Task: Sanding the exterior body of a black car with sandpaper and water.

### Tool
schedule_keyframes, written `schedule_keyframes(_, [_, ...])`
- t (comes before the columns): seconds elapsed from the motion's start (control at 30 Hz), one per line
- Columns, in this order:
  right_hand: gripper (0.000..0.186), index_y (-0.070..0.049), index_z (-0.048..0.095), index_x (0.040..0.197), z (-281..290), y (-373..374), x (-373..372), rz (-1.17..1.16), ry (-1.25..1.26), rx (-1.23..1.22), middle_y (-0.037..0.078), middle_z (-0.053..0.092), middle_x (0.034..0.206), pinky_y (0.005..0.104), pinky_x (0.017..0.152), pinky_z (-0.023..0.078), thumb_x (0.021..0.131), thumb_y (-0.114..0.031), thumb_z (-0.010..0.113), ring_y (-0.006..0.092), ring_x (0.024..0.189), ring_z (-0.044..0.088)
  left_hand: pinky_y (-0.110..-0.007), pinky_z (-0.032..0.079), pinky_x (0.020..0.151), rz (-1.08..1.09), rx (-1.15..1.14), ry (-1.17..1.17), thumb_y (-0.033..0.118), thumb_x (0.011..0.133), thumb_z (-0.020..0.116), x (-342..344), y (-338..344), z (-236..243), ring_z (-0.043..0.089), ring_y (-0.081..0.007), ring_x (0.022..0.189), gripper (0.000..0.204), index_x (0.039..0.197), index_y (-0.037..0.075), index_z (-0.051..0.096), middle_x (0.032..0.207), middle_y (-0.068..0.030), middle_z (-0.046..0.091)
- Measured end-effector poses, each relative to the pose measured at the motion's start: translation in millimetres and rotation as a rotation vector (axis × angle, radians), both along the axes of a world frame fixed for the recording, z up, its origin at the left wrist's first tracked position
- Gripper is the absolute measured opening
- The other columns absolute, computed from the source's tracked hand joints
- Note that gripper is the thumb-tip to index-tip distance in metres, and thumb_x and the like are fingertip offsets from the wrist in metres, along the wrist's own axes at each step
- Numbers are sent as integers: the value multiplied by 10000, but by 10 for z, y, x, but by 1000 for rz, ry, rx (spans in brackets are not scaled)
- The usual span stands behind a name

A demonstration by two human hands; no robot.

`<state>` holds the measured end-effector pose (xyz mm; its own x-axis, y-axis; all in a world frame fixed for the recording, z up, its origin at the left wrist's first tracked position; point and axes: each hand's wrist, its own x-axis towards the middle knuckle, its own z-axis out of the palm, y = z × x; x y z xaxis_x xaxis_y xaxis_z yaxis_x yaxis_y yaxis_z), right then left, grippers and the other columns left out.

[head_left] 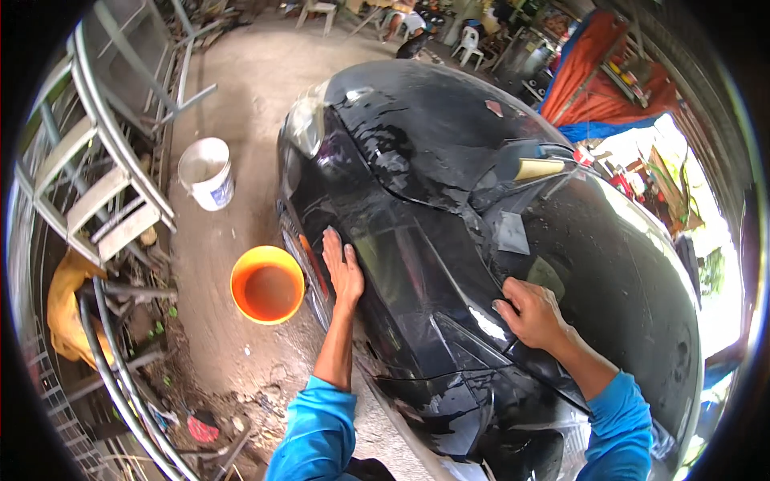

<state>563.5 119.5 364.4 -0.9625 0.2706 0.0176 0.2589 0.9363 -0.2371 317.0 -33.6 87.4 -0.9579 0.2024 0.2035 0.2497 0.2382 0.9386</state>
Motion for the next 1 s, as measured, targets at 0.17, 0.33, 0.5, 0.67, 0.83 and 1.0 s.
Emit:
schedule_keyframes(0.17, [230,-46,542,906,-68,226,141,6,32,36,165,642,807,507,645,483,911,-211,702,415,749,640,-544,36,1265,-322,-32,105,158,930,498,1809,-101,388,81,-504,1544,795,1551,-170,124,1640,-371,101])
schedule_keyframes(0.33, [226,-48,542,932,-61,224,142,15,39,43,167,657,833,517,650,492,921,-219,689,418,768,651,-513,41,1272,-219,-3,146,225,1038,413,1247,7,403,90,-444,1561,687,1590,-86,148,1664,-314,114])
schedule_keyframes(0.5, [221,-50,537,941,-104,170,78,35,14,53,169,667,852,523,668,504,935,-229,666,418,797,658,-481,36,1280,-139,-9,88,252,1091,350,733,173,263,90,-391,1572,631,1610,-36,136,1686,-260,98])
schedule_keyframes(0.67, [213,-54,537,960,-92,254,160,28,43,73,169,668,859,514,677,515,944,-232,654,409,811,663,-528,24,1272,-372,-31,92,110,930,456,2608,-214,304,62,-478,1554,777,1572,-137,93,1652,-354,75])
schedule_keyframes(0.83, [216,-57,539,969,-77,142,69,62,32,66,167,670,858,520,679,517,945,-239,654,404,814,667,-462,66,1281,-65,38,-50,346,1095,373,408,125,125,83,-385,1572,678,1602,-49,156,1678,-267,130])
schedule_keyframes(1.0, [226,-56,540,979,-118,276,180,23,31,88,168,678,871,518,692,527,948,-249,655,402,831,677,-511,43,1275,-278,-61,213,133,957,480,1961,-17,429,99,-481,1547,736,1562,-139,161,1642,-357,131])
